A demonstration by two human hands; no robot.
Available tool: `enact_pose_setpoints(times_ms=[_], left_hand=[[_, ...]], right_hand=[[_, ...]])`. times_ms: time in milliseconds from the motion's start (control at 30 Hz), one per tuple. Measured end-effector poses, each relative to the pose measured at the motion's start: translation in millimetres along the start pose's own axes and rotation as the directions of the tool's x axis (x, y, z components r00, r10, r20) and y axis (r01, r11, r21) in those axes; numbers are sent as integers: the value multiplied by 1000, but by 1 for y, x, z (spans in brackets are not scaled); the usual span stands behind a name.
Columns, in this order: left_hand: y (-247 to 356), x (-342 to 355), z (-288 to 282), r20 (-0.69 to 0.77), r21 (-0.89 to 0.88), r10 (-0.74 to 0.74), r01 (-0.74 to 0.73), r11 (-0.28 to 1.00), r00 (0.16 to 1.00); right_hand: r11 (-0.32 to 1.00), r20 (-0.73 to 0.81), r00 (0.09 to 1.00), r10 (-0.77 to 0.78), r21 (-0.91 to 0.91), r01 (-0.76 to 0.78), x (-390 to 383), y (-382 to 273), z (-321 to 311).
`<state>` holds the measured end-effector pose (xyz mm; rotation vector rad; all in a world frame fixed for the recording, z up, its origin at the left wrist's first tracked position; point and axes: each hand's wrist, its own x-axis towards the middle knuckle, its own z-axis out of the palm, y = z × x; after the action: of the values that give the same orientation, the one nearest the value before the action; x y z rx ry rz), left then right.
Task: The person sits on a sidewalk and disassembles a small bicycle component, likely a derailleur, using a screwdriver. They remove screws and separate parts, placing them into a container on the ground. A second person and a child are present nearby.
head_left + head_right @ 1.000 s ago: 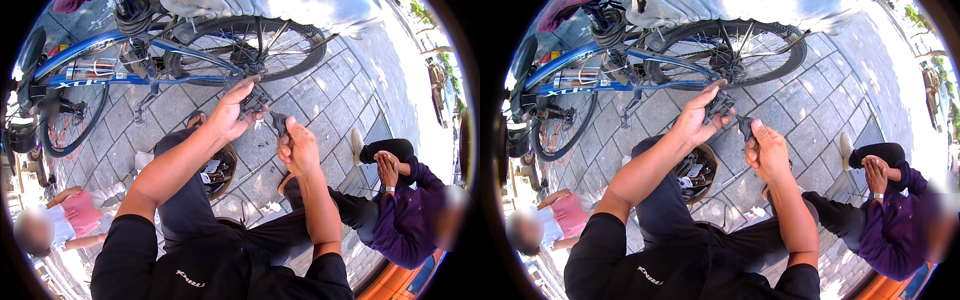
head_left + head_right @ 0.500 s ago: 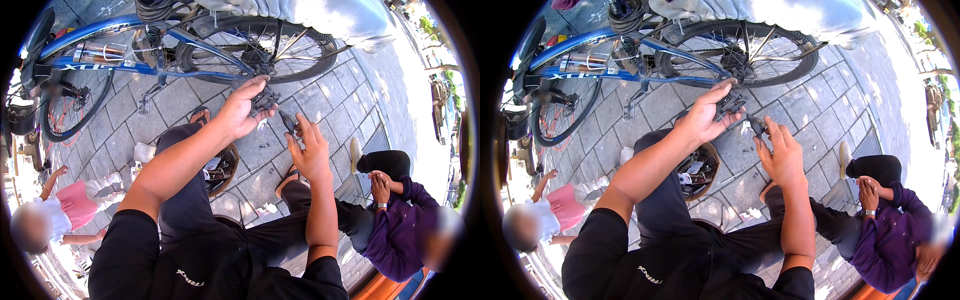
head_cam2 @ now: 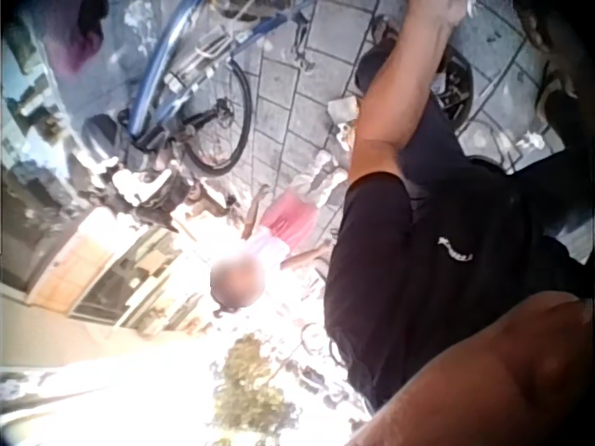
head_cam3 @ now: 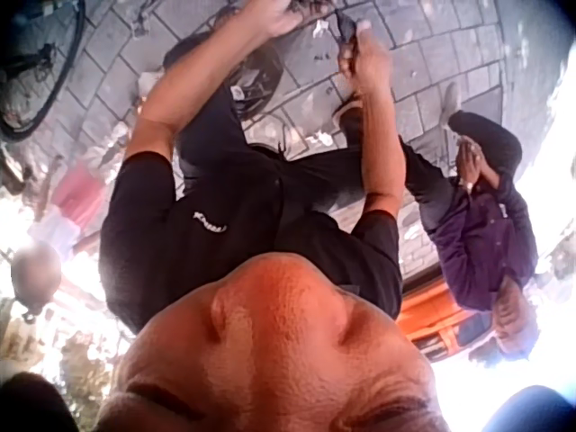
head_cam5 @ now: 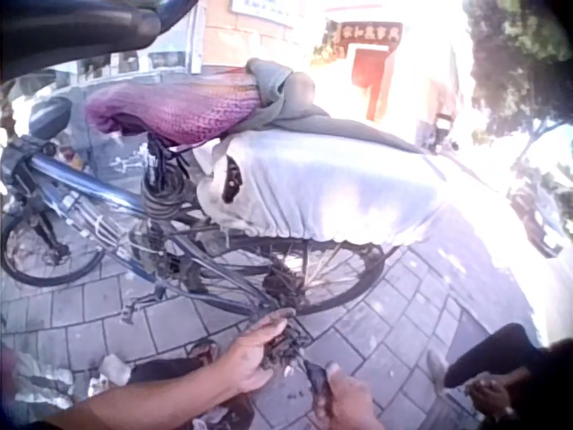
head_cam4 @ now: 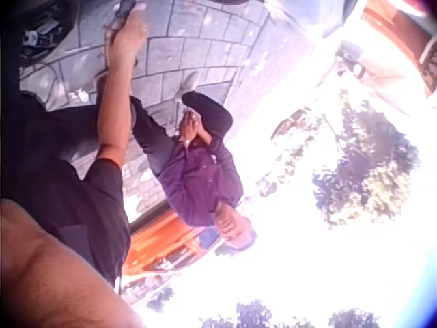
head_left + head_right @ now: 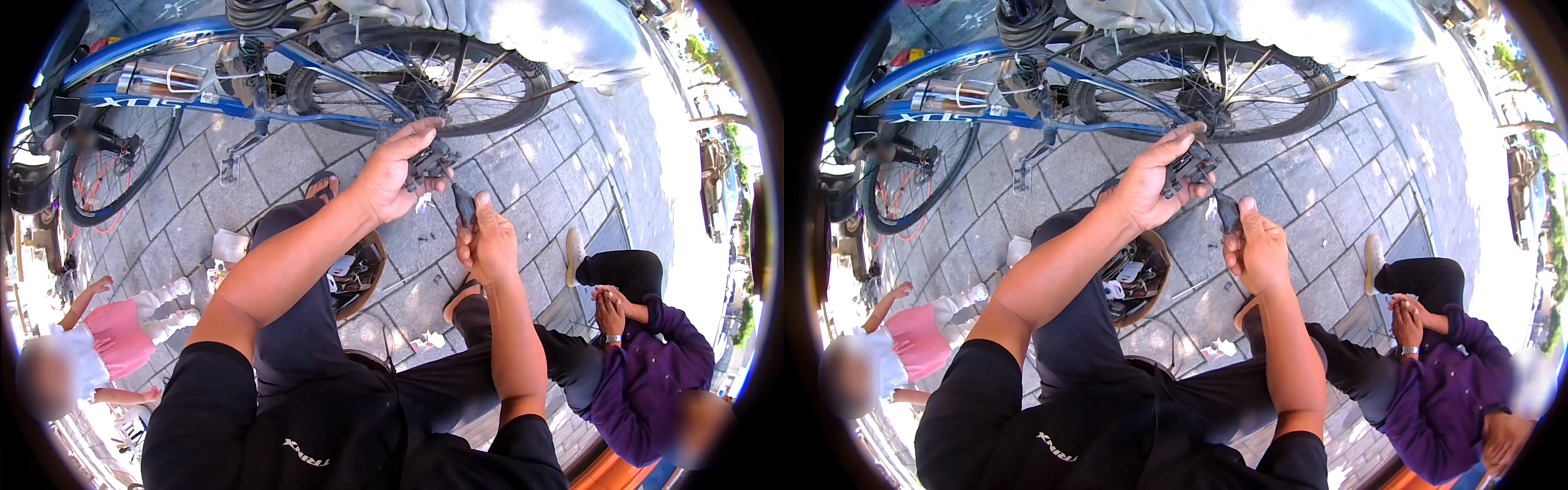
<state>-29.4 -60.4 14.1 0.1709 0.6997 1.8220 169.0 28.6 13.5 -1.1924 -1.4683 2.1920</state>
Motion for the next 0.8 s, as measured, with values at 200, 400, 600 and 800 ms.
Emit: enact_pose_setpoints(times_ms=[200, 400, 600, 800], left_hand=[[2, -1, -2, -66, -47, -55, 52, 998, 996], [2, 1, -1, -70, -50, -100, 96, 994, 993], [1, 3, -5, -2, -7, -115, 115, 993, 993], [3, -3, -4, 59, 60, -84, 80, 995, 995]], right_hand=[[327, 161, 599, -785, -713, 620, -15, -14, 3], [67, 416, 557, -719, -757, 650, -9, -12, -1], [315, 285, 662, -693, -707, 633, -19, -12, 7], [380, 216, 673, -707, -687, 619, -25, -13, 9]])
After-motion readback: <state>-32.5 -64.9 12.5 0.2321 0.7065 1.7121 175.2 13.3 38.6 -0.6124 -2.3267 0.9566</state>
